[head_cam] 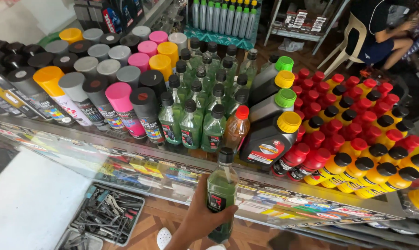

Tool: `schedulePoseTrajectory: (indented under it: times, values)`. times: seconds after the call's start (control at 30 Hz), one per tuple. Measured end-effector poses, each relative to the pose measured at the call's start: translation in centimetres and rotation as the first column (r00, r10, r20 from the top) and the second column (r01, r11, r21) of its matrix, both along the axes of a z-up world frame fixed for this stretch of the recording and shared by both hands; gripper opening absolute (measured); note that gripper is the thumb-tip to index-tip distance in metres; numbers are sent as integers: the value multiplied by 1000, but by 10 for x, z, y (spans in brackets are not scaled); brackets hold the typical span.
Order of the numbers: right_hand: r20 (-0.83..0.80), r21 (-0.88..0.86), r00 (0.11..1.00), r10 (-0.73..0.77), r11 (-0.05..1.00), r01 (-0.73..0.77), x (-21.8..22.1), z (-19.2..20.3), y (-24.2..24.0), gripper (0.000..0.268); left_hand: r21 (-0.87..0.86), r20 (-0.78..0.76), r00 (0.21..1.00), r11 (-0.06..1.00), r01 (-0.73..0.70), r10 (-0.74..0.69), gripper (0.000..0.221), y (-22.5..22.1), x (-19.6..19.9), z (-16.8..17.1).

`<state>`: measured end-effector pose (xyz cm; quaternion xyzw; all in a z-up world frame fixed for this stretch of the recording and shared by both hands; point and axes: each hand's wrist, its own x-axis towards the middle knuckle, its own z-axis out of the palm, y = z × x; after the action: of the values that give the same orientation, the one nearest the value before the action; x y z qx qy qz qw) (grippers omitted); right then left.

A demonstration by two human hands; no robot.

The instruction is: Cleaning and organizing various oil and spray paint bottles on a display shelf.

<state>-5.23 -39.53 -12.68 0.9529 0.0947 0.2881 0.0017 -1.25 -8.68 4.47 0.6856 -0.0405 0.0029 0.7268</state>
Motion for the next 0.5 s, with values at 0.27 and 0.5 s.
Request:
schedulePoseTrajectory:
  times: [0.27, 0.5]
  values:
    - [71, 869, 744, 664, 324, -373, 83, 297, 98, 66, 182, 258, 961, 982, 58, -104, 71, -13, 28, 83]
    - [417, 684, 589, 692, 187, -705, 132, 369, 98, 44, 313, 452, 870, 948, 54, -199, 63, -5, 68, 137]
